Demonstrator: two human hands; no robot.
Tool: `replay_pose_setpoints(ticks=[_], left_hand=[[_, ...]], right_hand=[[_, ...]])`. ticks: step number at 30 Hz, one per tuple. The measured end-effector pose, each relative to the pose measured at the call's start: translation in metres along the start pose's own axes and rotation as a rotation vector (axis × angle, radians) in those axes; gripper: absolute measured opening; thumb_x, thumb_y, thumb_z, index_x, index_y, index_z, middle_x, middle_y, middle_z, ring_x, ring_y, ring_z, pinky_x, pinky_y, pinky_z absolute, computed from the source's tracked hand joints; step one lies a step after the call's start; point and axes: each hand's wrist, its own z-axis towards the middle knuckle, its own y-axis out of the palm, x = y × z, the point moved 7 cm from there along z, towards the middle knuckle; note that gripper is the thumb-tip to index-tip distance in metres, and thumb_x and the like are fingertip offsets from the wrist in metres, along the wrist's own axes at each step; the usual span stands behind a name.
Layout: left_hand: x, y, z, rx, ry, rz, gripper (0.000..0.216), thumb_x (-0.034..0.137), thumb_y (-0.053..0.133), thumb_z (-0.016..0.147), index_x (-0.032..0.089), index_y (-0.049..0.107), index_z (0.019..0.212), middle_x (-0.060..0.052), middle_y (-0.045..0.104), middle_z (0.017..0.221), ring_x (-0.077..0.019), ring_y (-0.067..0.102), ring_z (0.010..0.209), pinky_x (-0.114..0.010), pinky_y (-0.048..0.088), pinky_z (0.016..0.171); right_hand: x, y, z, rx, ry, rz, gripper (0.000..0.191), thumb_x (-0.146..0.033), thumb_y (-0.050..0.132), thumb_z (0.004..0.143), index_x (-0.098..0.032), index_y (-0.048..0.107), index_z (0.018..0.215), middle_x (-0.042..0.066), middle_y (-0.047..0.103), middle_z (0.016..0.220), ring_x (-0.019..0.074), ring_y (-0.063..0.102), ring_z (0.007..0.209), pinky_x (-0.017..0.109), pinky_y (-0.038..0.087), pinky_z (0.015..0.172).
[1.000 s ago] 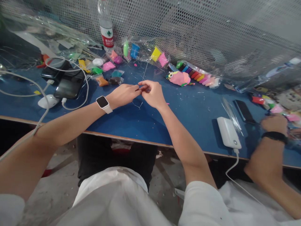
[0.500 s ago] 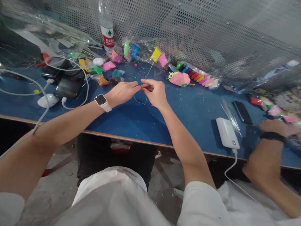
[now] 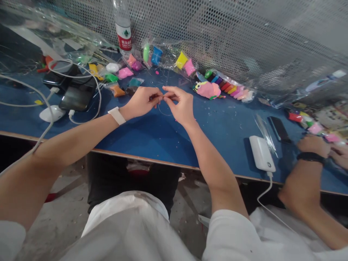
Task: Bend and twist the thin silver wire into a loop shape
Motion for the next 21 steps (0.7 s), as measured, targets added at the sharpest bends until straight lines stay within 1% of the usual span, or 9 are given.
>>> replay_pose_setpoints(ticks=[6,8,10,12,14,17,19,20,21], left_hand=[[0.001,-0.002,0.001,0.014,-0.028,-0.087,0.02,0.006,0.057,0.097,0.018,0.069,0.086,0.0,0.072,0.075,-0.0115,0.064,0.069,-0.027,0.046,0.072],[-0.002,-0.001,0.002,0.002,-0.059,-0.164,0.02,0.006,0.059,0.098,0.018,0.068,0.084,0.0,0.071,0.073,-0.0107,0.063,0.068,-0.026,0.047,0.07],[-0.007,0.002,0.003,-0.035,-0.119,-0.291,0.02,0.01,0.062,0.102,0.018,0.067,0.084,0.0,0.069,0.071,-0.0099,0.061,0.064,-0.024,0.047,0.065],[-0.012,0.006,0.004,-0.081,-0.187,-0.409,0.02,0.015,0.063,0.105,0.017,0.068,0.086,-0.001,0.068,0.07,-0.0096,0.059,0.061,-0.023,0.045,0.057],[-0.014,0.007,0.004,-0.076,-0.207,-0.449,0.02,0.018,0.063,0.107,0.017,0.07,0.088,-0.002,0.07,0.071,-0.0092,0.059,0.059,-0.022,0.045,0.055],[-0.011,-0.001,0.004,0.047,-0.143,-0.354,0.014,0.016,0.067,0.103,0.017,0.071,0.09,-0.003,0.076,0.077,-0.0091,0.063,0.064,-0.022,0.054,0.065],[-0.008,-0.006,0.001,0.138,-0.097,-0.243,0.005,0.015,0.07,0.099,0.018,0.073,0.096,-0.004,0.08,0.087,-0.0111,0.069,0.072,-0.025,0.06,0.074],[-0.006,-0.008,0.0,0.167,-0.074,-0.179,0.005,0.016,0.072,0.097,0.018,0.074,0.101,-0.004,0.082,0.092,-0.0127,0.072,0.076,-0.027,0.061,0.078],[-0.004,-0.008,-0.001,0.183,-0.05,-0.112,0.01,0.017,0.073,0.096,0.019,0.075,0.106,-0.004,0.082,0.096,-0.0143,0.074,0.08,-0.03,0.063,0.082]], right_hand=[[-0.009,-0.004,0.0,0.022,-0.103,-0.08,0.018,-0.028,0.079,0.099,-0.032,0.085,0.115,-0.001,0.087,0.106,0.0193,0.085,0.094,0.039,0.072,0.092],[-0.015,-0.005,-0.001,0.022,-0.153,-0.132,0.015,-0.03,0.078,0.101,-0.033,0.085,0.114,0.0,0.086,0.106,0.0197,0.084,0.093,0.04,0.071,0.092],[-0.02,-0.006,-0.001,0.014,-0.194,-0.174,0.013,-0.034,0.077,0.103,-0.033,0.085,0.113,0.001,0.086,0.105,0.0199,0.083,0.091,0.042,0.071,0.093],[-0.023,-0.006,-0.001,0.005,-0.207,-0.177,0.012,-0.039,0.077,0.104,-0.032,0.085,0.111,0.001,0.085,0.104,0.0199,0.082,0.091,0.042,0.07,0.093],[-0.02,-0.005,-0.001,0.018,-0.167,-0.134,0.016,-0.046,0.078,0.104,-0.031,0.084,0.108,0.001,0.085,0.102,0.0193,0.082,0.09,0.04,0.071,0.09],[-0.01,-0.003,0.001,0.064,-0.041,-0.019,0.03,-0.059,0.082,0.099,-0.029,0.081,0.102,0.001,0.082,0.097,0.0176,0.08,0.086,0.036,0.07,0.082],[-0.004,-0.002,0.003,0.078,0.017,0.051,0.039,-0.066,0.085,0.094,-0.028,0.079,0.1,0.001,0.081,0.093,0.0161,0.078,0.081,0.033,0.069,0.076],[-0.002,-0.002,0.003,0.082,0.031,0.076,0.042,-0.069,0.085,0.092,-0.028,0.078,0.1,0.0,0.08,0.092,0.0154,0.077,0.078,0.033,0.068,0.073],[-0.001,-0.002,0.004,0.084,0.04,0.091,0.045,-0.071,0.085,0.091,-0.029,0.077,0.1,0.0,0.079,0.09,0.0147,0.076,0.075,0.032,0.068,0.07]])
